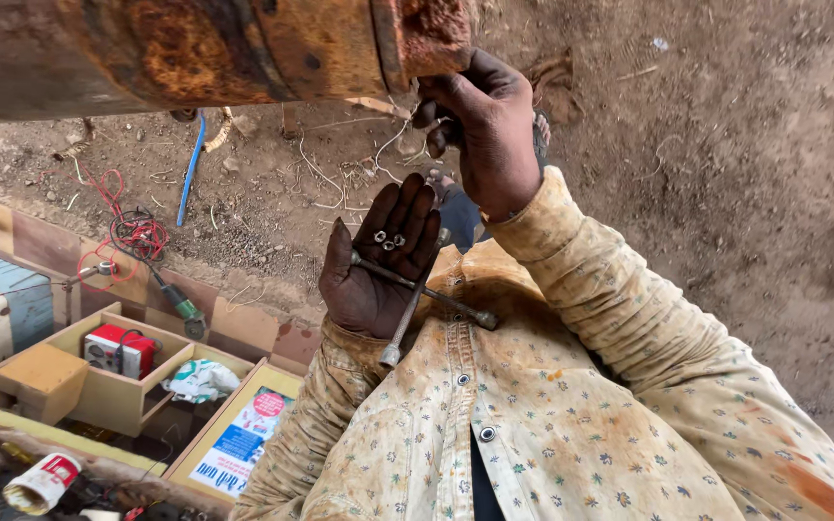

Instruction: The person inserts bolts into a large rusty pipe and tightens them with a T-handle wrench. They repeatedly pick up bolts, insert them into holes on the pipe, and use the wrench to secure them. The person also picks up pliers from a nearby table.

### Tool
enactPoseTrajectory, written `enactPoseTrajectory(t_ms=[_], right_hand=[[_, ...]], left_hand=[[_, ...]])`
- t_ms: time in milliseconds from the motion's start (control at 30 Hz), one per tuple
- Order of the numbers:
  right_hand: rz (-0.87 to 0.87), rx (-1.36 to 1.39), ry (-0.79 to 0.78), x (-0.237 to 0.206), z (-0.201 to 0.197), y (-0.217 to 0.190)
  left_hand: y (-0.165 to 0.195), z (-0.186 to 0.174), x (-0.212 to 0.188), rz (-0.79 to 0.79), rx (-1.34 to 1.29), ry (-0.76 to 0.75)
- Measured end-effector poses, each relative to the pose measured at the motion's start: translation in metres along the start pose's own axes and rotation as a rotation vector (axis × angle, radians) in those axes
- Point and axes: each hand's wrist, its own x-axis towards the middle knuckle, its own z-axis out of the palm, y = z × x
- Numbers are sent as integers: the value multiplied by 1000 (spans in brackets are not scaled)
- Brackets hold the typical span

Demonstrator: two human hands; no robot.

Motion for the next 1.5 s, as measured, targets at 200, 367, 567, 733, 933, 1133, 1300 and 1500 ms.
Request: enactPoseTrajectory(t_ms=[200, 367, 567, 733, 933, 1133, 1300, 1500], right_hand=[[4, 55, 48, -8, -4, 11], [-328, -511, -208, -59, 8, 1], [-550, -990, -320, -73, 18, -6], [-295, -571, -177, -23, 35, 46], [-314, -102, -179, -3, 61, 69], [-73, 294, -110, -5, 73, 70], [-107, 402, -111, -8, 67, 92], [-108, -283, 159, -37, 54, 56]], left_hand=[[2, 2, -5, -7, 15, 39], [7, 3, -10, 18, 26, 9], [16, 3, -15, 45, 21, 23], [26, 0, -33, 117, 32, 56], [42, -14, -49, 87, 43, 82], [68, -25, -51, -3, 70, 148], [94, -34, -50, -34, 106, 147], [107, -47, -44, -32, -112, 2]])
